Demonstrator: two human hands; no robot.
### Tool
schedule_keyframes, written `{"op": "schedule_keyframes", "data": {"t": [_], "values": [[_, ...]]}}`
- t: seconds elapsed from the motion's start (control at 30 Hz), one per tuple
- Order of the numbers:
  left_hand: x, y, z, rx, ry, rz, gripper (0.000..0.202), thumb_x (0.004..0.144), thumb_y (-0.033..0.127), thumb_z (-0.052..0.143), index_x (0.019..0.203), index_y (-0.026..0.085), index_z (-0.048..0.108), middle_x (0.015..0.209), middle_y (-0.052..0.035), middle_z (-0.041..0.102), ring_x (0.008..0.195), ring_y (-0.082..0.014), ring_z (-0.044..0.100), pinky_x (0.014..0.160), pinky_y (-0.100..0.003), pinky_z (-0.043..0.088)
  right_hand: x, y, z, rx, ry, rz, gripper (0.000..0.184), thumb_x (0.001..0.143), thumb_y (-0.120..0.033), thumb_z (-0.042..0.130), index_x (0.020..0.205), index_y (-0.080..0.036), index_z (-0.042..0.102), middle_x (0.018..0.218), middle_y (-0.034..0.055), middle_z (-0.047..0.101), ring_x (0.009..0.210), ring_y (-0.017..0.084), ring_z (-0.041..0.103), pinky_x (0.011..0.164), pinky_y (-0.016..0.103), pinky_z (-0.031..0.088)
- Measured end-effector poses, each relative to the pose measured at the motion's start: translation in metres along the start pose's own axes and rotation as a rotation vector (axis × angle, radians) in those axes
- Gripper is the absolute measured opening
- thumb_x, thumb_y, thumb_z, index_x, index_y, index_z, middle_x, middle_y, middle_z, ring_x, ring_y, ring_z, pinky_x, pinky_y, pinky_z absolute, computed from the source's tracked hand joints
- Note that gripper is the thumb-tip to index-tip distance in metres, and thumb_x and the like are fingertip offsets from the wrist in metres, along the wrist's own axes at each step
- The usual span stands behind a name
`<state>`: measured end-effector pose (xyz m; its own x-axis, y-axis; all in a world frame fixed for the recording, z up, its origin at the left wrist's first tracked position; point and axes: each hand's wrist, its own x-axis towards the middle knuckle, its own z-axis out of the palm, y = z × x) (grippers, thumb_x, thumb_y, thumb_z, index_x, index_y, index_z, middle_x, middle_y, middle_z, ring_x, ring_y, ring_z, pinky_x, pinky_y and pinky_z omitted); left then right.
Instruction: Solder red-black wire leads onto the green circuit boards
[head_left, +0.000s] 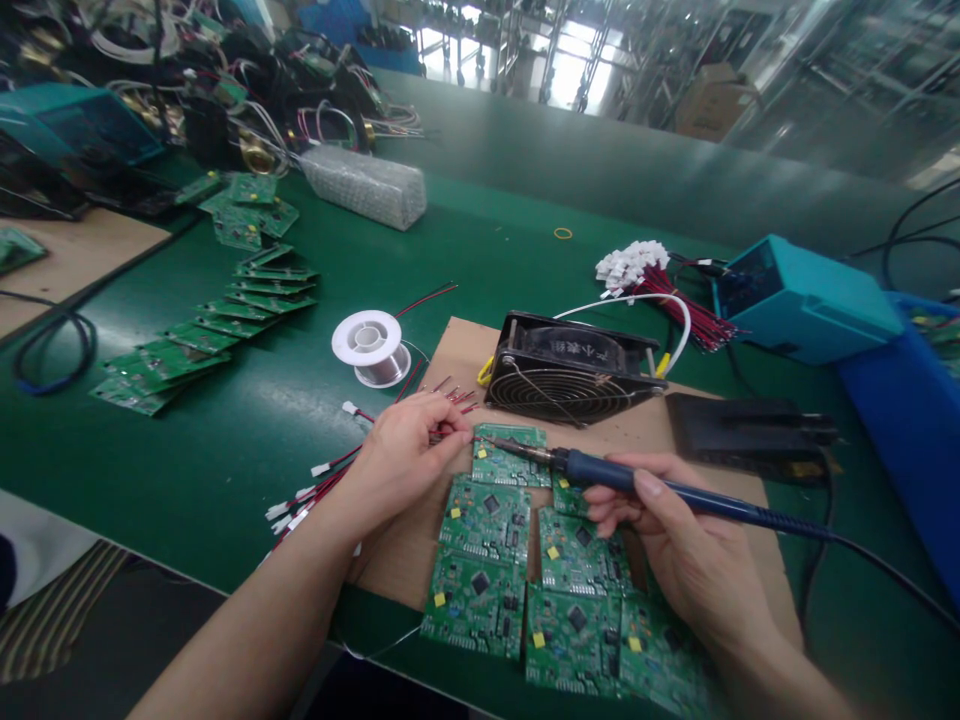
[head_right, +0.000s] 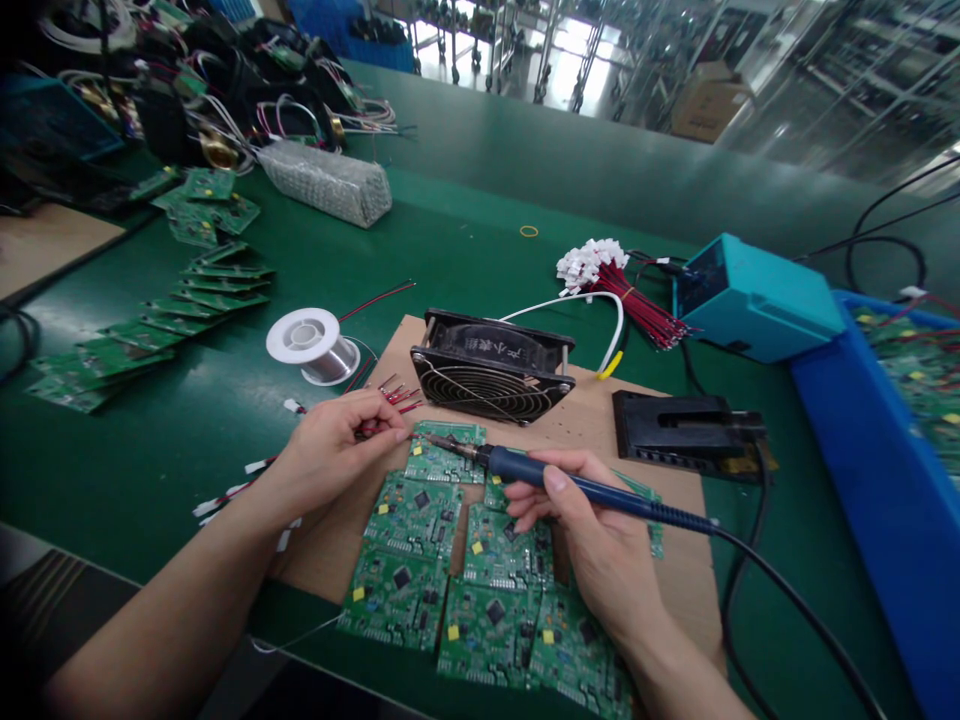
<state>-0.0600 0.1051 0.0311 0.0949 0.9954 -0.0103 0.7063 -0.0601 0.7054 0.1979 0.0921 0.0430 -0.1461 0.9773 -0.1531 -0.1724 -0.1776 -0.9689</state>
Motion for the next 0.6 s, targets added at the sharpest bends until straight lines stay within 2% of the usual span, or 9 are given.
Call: {"op": "schedule_keyframes", "data": {"t": [0.6], "values": [[0.0007, 0.0012, 0.001, 0.013, 0.005, -0.019, 0.01, 0.08, 0.02, 0.059, 0.072, 0.018, 0.065, 0.074, -0.0011, 0.066, 0.072, -0.0164, 0.059, 0.071, -0.032, 0.043, 0.0005, -0.0006, -0.0009, -0.003, -0.005, -0.024, 0.024, 0.085, -0.039, 0.074, 0.09, -0.016, 0.069, 0.072, 0.0092, 0.075, 0.056, 0.017, 0.07, 0.049, 0.023, 0.059]]}}
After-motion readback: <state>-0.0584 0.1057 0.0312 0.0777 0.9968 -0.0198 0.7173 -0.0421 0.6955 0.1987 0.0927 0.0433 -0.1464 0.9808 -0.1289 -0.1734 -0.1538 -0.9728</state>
